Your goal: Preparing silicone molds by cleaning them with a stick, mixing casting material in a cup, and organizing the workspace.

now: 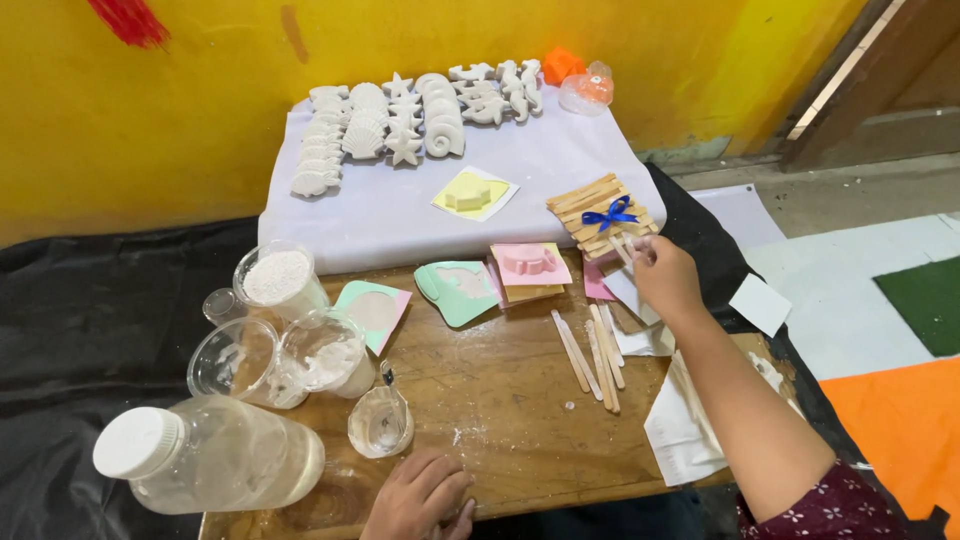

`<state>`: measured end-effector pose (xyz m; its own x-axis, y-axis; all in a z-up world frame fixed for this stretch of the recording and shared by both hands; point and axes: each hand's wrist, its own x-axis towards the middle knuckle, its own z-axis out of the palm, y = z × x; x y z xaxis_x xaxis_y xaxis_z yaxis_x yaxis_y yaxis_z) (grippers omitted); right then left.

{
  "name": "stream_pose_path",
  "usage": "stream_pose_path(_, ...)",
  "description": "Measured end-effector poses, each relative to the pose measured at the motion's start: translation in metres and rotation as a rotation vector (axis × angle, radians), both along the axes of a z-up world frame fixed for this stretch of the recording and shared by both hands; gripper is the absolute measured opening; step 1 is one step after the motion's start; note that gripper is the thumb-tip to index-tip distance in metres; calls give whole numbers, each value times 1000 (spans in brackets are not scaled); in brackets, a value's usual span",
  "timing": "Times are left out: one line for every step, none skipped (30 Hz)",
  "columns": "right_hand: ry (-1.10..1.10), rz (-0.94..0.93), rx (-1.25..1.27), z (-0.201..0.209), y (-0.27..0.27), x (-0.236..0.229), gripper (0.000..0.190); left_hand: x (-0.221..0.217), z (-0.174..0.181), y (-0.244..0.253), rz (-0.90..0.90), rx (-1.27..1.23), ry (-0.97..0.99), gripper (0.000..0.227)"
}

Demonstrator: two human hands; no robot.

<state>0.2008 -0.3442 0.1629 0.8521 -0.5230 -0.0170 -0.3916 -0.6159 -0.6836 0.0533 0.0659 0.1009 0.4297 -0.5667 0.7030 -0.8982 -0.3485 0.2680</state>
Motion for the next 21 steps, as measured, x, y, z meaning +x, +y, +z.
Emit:
stream_pose_path(6,-5,2,6,-2,-9,35,-1,-1,0,-5,2,6,16)
stream_pose_path(-20,31,-77,12,-4,-19,34,-2,-2,0,-1,8,15,16)
stream_pose_path(-45,67,-157,18,-6,-28,33,-2,-3,1,4,14,25,15)
stream_pose_path(-40,65,-155,28,-6,-46,33,-2,-2,1,1,15,29,15)
stream_pose_path(99,75,-253,38,-5,-64,32,-2,-1,1,0,27,30,16)
stream_pose_path(239,87,-349,47,-4,-81,32,-2,-1,0,2,38,31,17)
stream_pose_path(245,88,-348,53,1,-98,32,-3,0,0,1,39,37,17)
stream_pose_path(499,116,-355,58,6,-115,40,-2,1,0,-6,60,33,16)
stream_pose_path(753,140,-360,65,10,-132,54,-2,2,-1,-13,81,28,15)
stream_pose_path(754,145,-361,46,1,-142,54,-2,6,-4,-8,80,30,15)
stream_pose_path(707,156,-298,28,-7,-153,46,-2,10,-6,9,73,13,14)
stream_pose_path(660,171,-237,9,-15,-163,42,-3,13,-8,32,65,-3,13)
stream_pose_path(662,181,-241,7,-16,-168,42,-5,20,-14,41,64,0,13)
stream_pose_path(545,164,-157,5,-17,-173,34,-4,28,-20,50,51,24,12)
stream_pose_path(428,146,-73,4,-17,-177,30,-4,36,-26,58,39,47,12)
stream_pose_path(431,157,-77,9,-8,-179,30,-3,37,-32,70,37,50,12)
stream_pose_path(264,163,-26,15,2,-181,28,-1,39,-38,109,26,128,14)
stream_pose_path(99,168,26,20,13,-184,26,-1,41,-44,150,15,207,17)
stream_pose_path(103,180,25,15,27,-181,26,1,37,-49,163,13,211,17)
stream_pose_path(-156,398,36,10,41,-178,30,5,33,-53,168,92,293,21)
stream_pose_path(-420,609,49,6,55,-175,37,9,29,-58,172,171,376,25)
